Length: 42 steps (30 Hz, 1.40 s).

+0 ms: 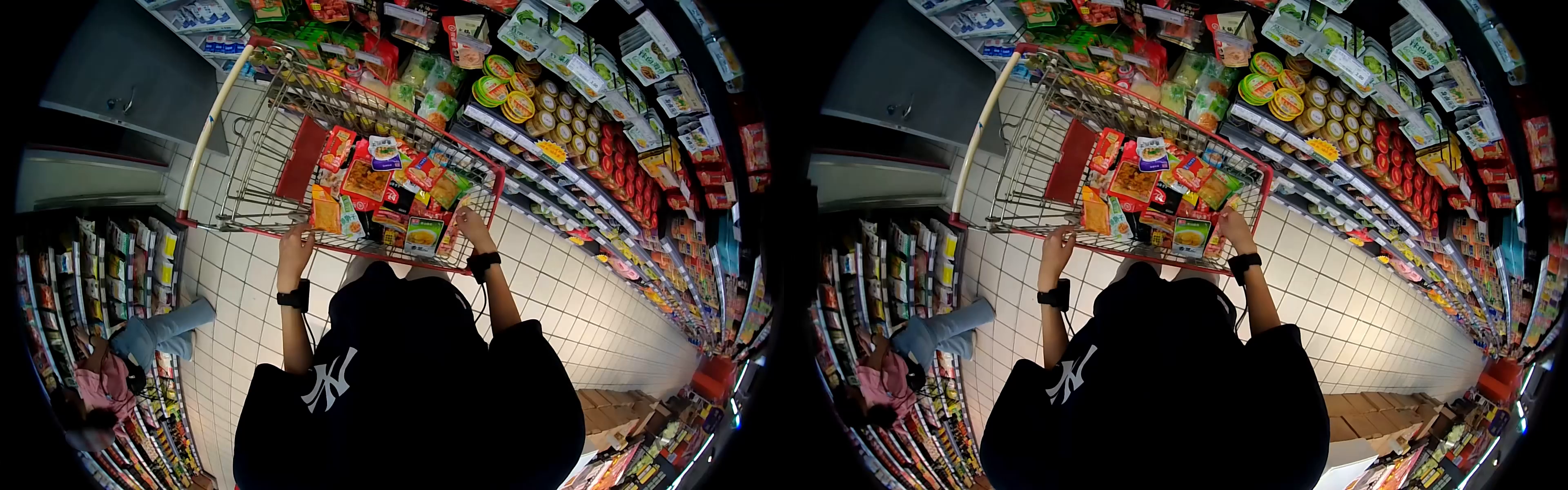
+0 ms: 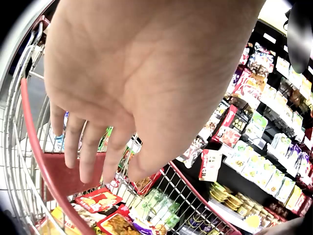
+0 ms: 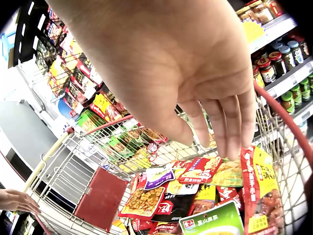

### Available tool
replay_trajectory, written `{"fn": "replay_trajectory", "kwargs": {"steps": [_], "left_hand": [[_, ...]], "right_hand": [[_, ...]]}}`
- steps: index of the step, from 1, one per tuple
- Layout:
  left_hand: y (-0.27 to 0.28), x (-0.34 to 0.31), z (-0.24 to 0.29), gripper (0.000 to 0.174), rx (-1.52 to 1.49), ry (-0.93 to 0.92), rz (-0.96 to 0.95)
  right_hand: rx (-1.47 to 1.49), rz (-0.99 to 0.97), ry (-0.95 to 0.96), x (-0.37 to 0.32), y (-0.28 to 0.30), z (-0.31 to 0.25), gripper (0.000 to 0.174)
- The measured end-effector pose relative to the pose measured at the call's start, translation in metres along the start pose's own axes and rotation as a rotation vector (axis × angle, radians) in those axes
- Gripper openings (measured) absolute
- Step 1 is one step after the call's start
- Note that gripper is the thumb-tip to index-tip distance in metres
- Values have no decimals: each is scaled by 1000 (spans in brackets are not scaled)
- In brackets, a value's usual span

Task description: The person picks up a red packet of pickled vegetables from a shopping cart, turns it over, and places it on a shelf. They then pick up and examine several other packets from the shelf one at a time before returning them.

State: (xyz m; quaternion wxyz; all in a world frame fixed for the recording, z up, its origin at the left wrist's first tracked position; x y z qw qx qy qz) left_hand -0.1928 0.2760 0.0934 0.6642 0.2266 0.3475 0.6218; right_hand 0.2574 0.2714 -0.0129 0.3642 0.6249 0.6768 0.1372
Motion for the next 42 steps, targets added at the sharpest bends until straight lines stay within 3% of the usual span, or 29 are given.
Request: {"fn": "replay_trajectory", "kwargs": {"steps": [6, 9, 11, 14, 17, 19, 21, 22, 23, 25, 26, 27, 29, 30, 31, 33, 34, 35, 37, 38, 39, 41, 42], "left_hand": [[-5, 44, -55, 22, 145, -7, -25], [-7, 49, -75, 20, 181, -45, -12], [0, 55, -68, 21, 248, -106, 22], [4, 72, -52, 24, 297, -215, 163], [0, 80, -51, 25, 311, -180, 174], [1, 87, -54, 25, 276, -123, 166], [1, 90, -51, 26, 285, -138, 188], [2, 91, -51, 24, 292, -134, 201], [1, 93, -51, 24, 295, -130, 199], [3, 97, -52, 23, 296, -103, 196], [5, 99, -49, 22, 280, -106, 200], [6, 99, -47, 23, 293, -120, 205], [2, 102, -51, 22, 299, -123, 180], [1, 100, -56, 20, 300, -124, 199], [0, 102, -57, 19, 311, -115, 184], [0, 100, -59, 15, 308, -98, 185], [0, 101, -59, 15, 310, -89, 189], [1, 103, -58, 15, 305, -96, 193], [4, 103, -61, 16, 299, -90, 201], [4, 102, -60, 18, 307, -103, 200], [5, 101, -58, 21, 315, -117, 198], [6, 100, -59, 22, 320, -86, 153], [5, 100, -61, 23, 289, -77, 127]], "right_hand": [[-71, -158, -143, 67, -72, 9, 30], [-52, -122, -104, 82, -94, 2, 35], [-29, -180, -198, 97, -121, 30, 41], [69, -77, -263, 132, -136, 76, 44], [43, -83, -395, 141, -129, 60, 46], [58, -75, -438, 156, -137, 73, 53], [-129, 58, -350, 179, -135, 84, 61], [-175, 39, -489, 187, -140, 99, 69], [-175, 34, -489, 192, -146, 104, 69], [-224, 129, -506, 197, -132, 82, 74], [-262, 250, -512, 207, -137, 101, 80], [-262, 246, -511, 216, -148, 123, 80], [-63, 158, -667, 220, -169, 155, 99], [-82, 17, -726, 222, -184, 172, 108], [-83, 10, -721, 228, -195, 178, 108], [-310, 357, -690, 232, -172, 176, 86], [-193, 386, -692, 232, -168, 169, 83], [-196, 378, -685, 233, -160, 159, 83], [17, 106, -674, 239, -171, 152, 83], [83, 90, -615, 237, -165, 130, 69], [76, 81, -610, 238, -171, 142, 69], [394, 123, -572, 243, -192, 181, 53], [82, 236, -326, 252, -180, 180, 40]]}}
Point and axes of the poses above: each hand's wrist, its own x-axis towards the middle knuckle, its own y-axis out of the back of the hand, z = x × y, the point moved 10 cm from there along x, towards the middle knuckle, and after that the axes turned 3 degrees about y, right-handed, at the moved point
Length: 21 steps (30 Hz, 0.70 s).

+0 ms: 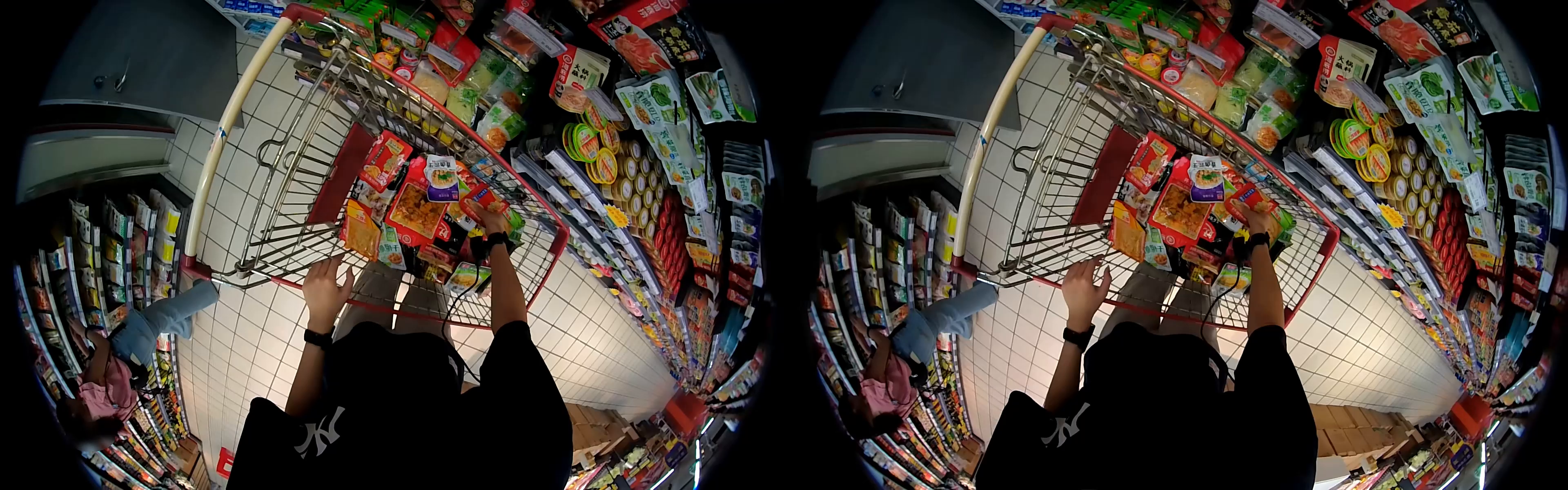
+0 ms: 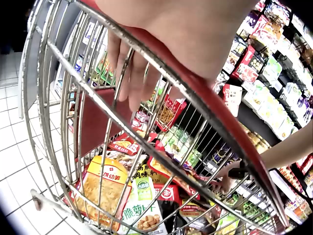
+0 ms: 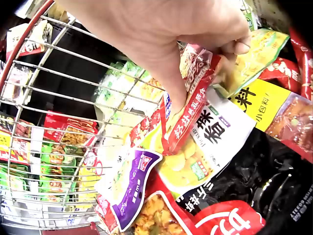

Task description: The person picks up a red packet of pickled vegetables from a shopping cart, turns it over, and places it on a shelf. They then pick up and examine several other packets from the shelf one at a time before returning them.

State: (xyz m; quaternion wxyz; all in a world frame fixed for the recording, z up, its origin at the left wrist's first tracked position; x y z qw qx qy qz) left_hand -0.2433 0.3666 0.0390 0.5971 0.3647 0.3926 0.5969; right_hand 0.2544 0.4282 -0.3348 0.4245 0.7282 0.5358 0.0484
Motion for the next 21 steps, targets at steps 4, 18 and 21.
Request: {"fn": "replay_trajectory", "kwargs": {"steps": [4, 18, 21], "left_hand": [[-2, 0, 3, 27, -127, -44, -132], [-113, 140, 36, 30, -78, -101, -435], [-172, 156, 15, 32, -12, -9, -596]], "right_hand": [[195, 32, -168, -16, 36, -13, 34], [-76, -19, 69, -88, 121, -103, 33], [-96, -18, 213, -113, 133, -128, 34]]}}
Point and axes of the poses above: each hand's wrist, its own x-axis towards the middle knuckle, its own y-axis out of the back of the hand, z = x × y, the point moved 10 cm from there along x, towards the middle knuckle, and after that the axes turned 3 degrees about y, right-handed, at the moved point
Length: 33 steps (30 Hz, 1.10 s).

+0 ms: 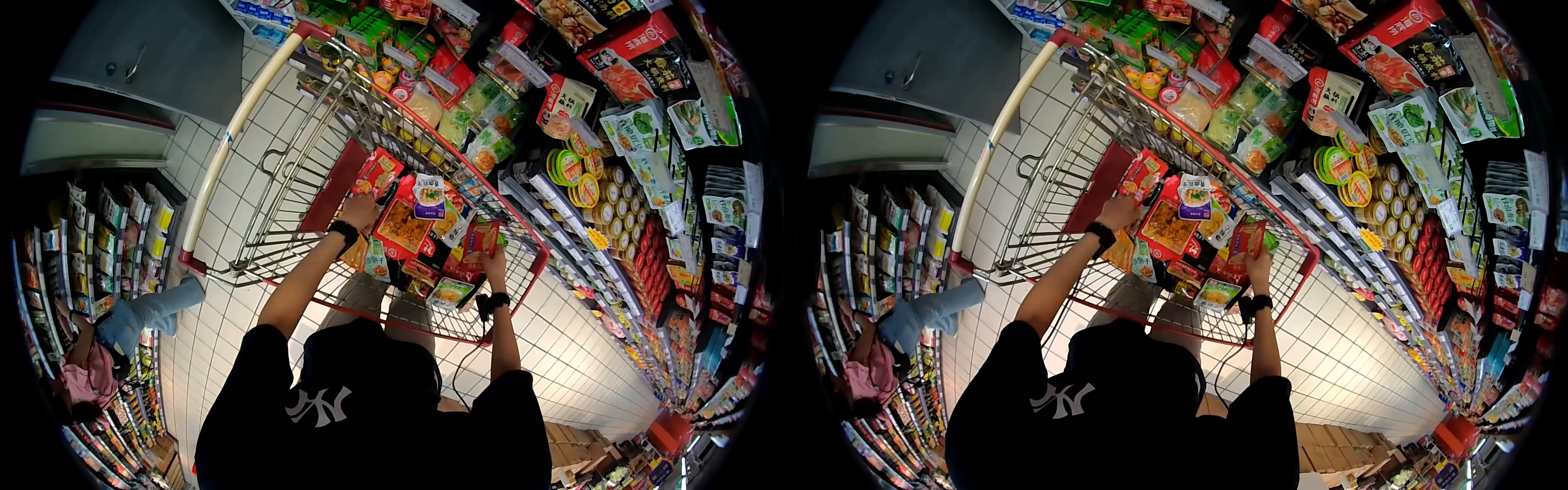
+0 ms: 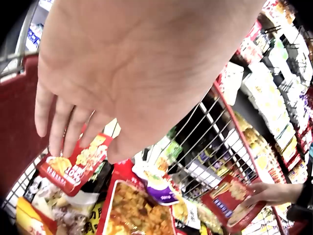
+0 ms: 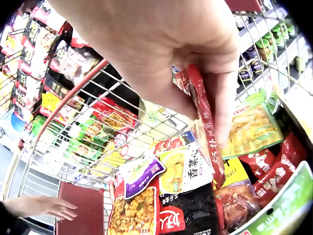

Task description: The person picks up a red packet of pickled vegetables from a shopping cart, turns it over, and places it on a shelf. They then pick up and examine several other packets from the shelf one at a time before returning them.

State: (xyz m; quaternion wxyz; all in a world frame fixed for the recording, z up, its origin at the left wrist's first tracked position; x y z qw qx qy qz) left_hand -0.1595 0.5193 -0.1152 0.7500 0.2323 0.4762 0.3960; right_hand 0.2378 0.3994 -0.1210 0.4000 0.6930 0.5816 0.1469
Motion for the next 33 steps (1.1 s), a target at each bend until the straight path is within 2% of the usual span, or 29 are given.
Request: {"fn": "replay_trajectory", "kwargs": {"steps": [2, 3, 4, 6, 8, 9, 14, 16, 18, 20, 24, 25, 26, 28, 29, 32, 33], "left_hand": [[-38, 31, -22, 38, 16, 53, -109], [-52, 45, -28, 51, 67, 69, -160], [-62, 52, -29, 51, 65, 66, -164], [-66, 65, -41, 70, 115, 162, -54], [-72, 81, -46, 75, 161, 159, -48], [-74, 89, -49, 82, 209, 158, -37], [-95, 108, -60, 85, 30, 186, -90], [-96, 114, -60, 85, -24, 177, -68], [-88, 119, -56, 83, 33, 147, -4], [-90, 117, -54, 87, -52, 219, -212], [-72, 108, -38, 85, 7, 197, -138], [-61, 104, -28, 78, 133, 89, 114], [-68, 104, -34, 78, 134, 84, 118], [-58, 96, -32, 64, 101, 64, 181], [-60, 98, -41, 48, 22, 145, 105], [-49, 97, -39, 45, 49, 90, 106], [-46, 93, -38, 35, 49, 88, 138]], "right_hand": [[-9, 23, 92, -16, 13, -30, 32], [-33, -42, 30, -26, 22, -59, 30], [-53, -45, -7, -35, 21, -52, 30], [10, -69, 1, -54, 32, -80, 29], [1, -106, -23, -67, 28, -77, 29], [118, -104, 42, -69, 30, -96, 24], [149, 0, 16, -86, 55, -145, 21], [141, -3, -46, -87, 63, -157, 21], [159, 30, 2, -87, 65, -163, 20], [172, 20, -50, -89, 69, -171, 20], [215, 2, -94, -92, 75, -175, 19], [242, 39, -62, -95, 77, -175, 18], [243, 46, -60, -98, 79, -172, 18], [192, 62, -54, -102, 87, -179, 20], [192, 67, -53, -104, 88, -178, 20], [177, 44, -94, -112, 88, -168, 20], [203, 60, -80, -116, 90, -170, 20]]}}
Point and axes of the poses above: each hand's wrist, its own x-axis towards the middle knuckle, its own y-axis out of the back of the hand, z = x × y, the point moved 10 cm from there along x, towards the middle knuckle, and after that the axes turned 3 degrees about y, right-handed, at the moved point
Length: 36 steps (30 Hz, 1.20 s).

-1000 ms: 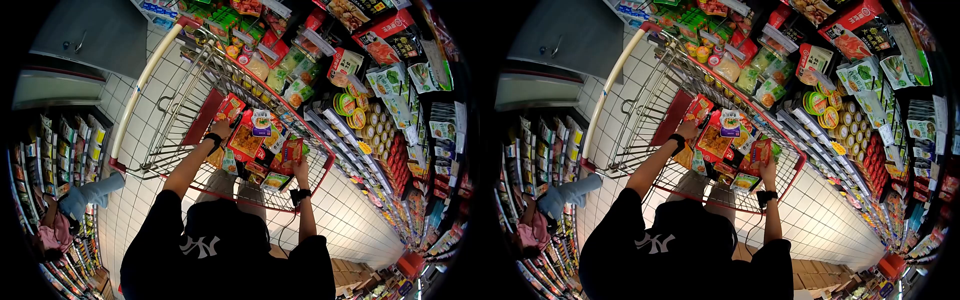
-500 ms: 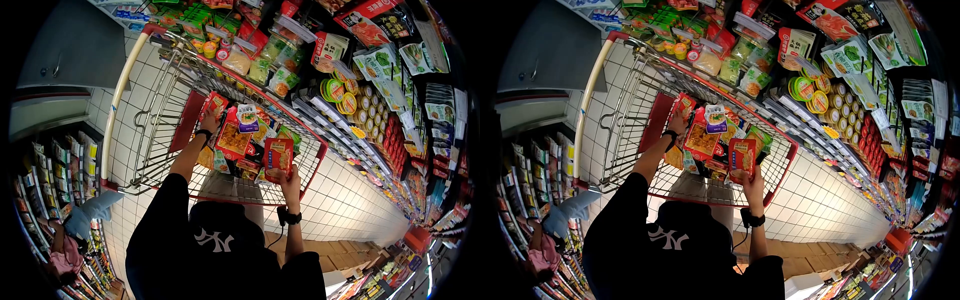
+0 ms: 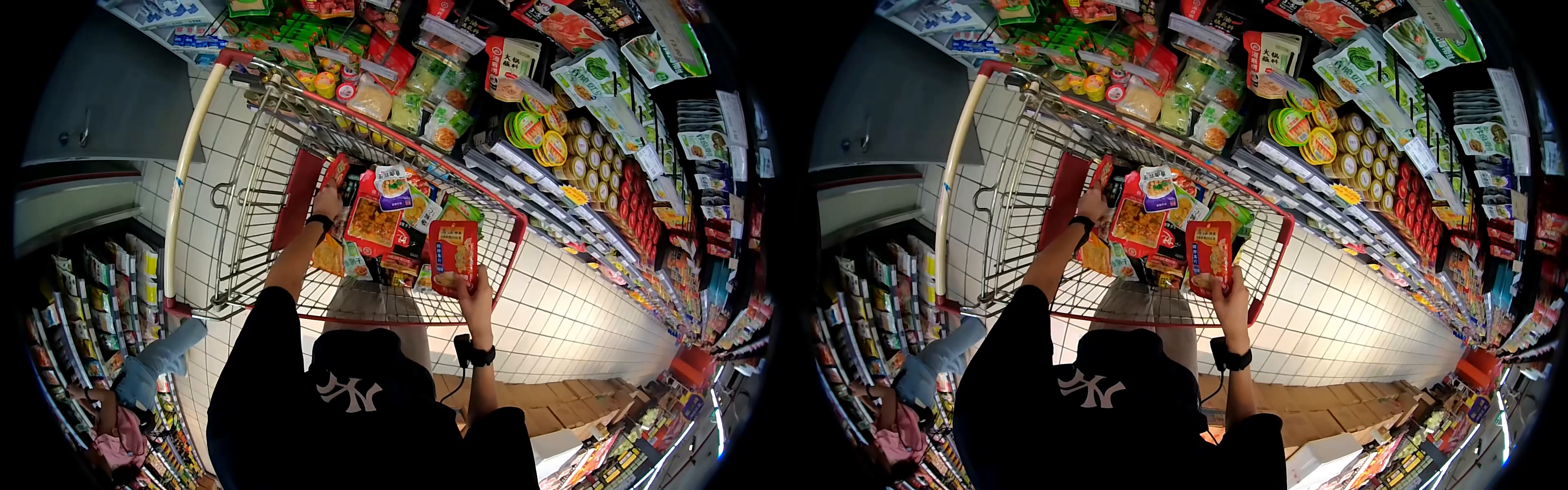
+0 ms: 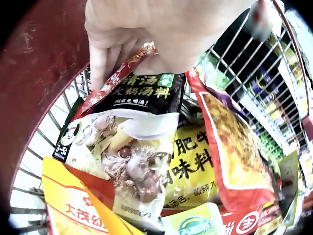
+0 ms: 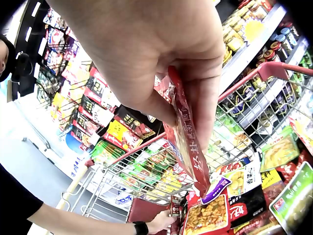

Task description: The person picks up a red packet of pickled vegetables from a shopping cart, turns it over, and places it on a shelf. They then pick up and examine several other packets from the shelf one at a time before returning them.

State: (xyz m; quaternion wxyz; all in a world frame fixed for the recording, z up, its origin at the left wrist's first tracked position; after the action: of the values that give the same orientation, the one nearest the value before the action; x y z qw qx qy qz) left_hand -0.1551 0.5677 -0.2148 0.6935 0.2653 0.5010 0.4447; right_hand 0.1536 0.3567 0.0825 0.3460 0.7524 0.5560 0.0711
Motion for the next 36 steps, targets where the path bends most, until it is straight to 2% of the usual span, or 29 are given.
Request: {"fn": "replay_trajectory", "kwargs": {"steps": [3, 4, 6, 8, 11, 13, 14, 15, 17, 18, 19, 20, 21, 22, 23, 25, 27, 28, 29, 31, 32, 35, 36], "left_hand": [[18, -9, -7, 25, 14, -86, 83], [27, -10, -14, 16, -49, -23, 131], [39, -15, -20, 19, -113, -17, 141], [50, -23, -22, 22, -178, -14, 155], [87, -50, -4, 25, -332, -78, 182], [100, -71, 7, 30, -542, -120, 111], [105, -77, 7, 28, -569, -182, 211], [114, -88, 11, 28, -565, -185, 221], [134, -123, 32, 30, -685, -130, 137], [144, -152, 48, 28, -672, -64, 23], [140, -160, 49, 28, -666, -67, 20], [143, -166, 61, 25, -490, -199, 85], [135, -177, 74, 23, -317, -325, 142], [110, -183, 77, 16, -240, -339, 77], [89, -190, 80, 16, -240, -338, 66], [51, -195, 104, 15, 17, -329, 98], [-3, -193, 123, 23, 219, -253, -83], [-28, -196, 131, 30, 313, -154, -128], [-45, -199, 140, 38, 404, -52, -161], [-72, -211, 171, 44, 598, -140, -172], [-136, -176, 148, 46, 335, 22, -132], [-154, -194, 173, 38, 201, -47, -197], [-251, -144, 161, 35, 169, -209, -227]], "right_hand": [[99, 26, 41, -9, 4, -7, 20], [60, 18, 18, -13, 6, -8, 20], [25, 14, 3, -20, 8, -7, 19], [30, 33, 82, -26, 12, -13, 18], [26, 30, 67, -38, 19, -24, 18], [68, 35, 113, -48, 21, -18, 21], [112, 44, 132, -51, 22, -15, 22], [157, 52, 151, -55, 25, -17, 23], [177, 54, 193, -61, 31, -23, 29], [204, 86, 213, -69, 39, -24, 31], [230, 119, 232, -75, 46, -24, 33], [254, 94, 232, -74, 49, -19, 38], [253, 87, 207, -79, 59, -29, 38], [239, 113, 211, -85, 67, -26, 38], [226, 139, 214, -93, 75, -21, 38], [191, 194, 279, -105, 92, -21, 38], [203, 239, 231, -119, 107, -10, 38], [213, 242, 291, -130, 114, -7, 38], [267, 215, 179, -137, 116, 10, 39], [278, 250, 178, -153, 129, 22, 39], [272, 254, 179, -163, 135, 28, 39], [186, 322, 126, -184, 157, 48, 39], [212, 327, 114, -192, 162, 53, 39]]}}
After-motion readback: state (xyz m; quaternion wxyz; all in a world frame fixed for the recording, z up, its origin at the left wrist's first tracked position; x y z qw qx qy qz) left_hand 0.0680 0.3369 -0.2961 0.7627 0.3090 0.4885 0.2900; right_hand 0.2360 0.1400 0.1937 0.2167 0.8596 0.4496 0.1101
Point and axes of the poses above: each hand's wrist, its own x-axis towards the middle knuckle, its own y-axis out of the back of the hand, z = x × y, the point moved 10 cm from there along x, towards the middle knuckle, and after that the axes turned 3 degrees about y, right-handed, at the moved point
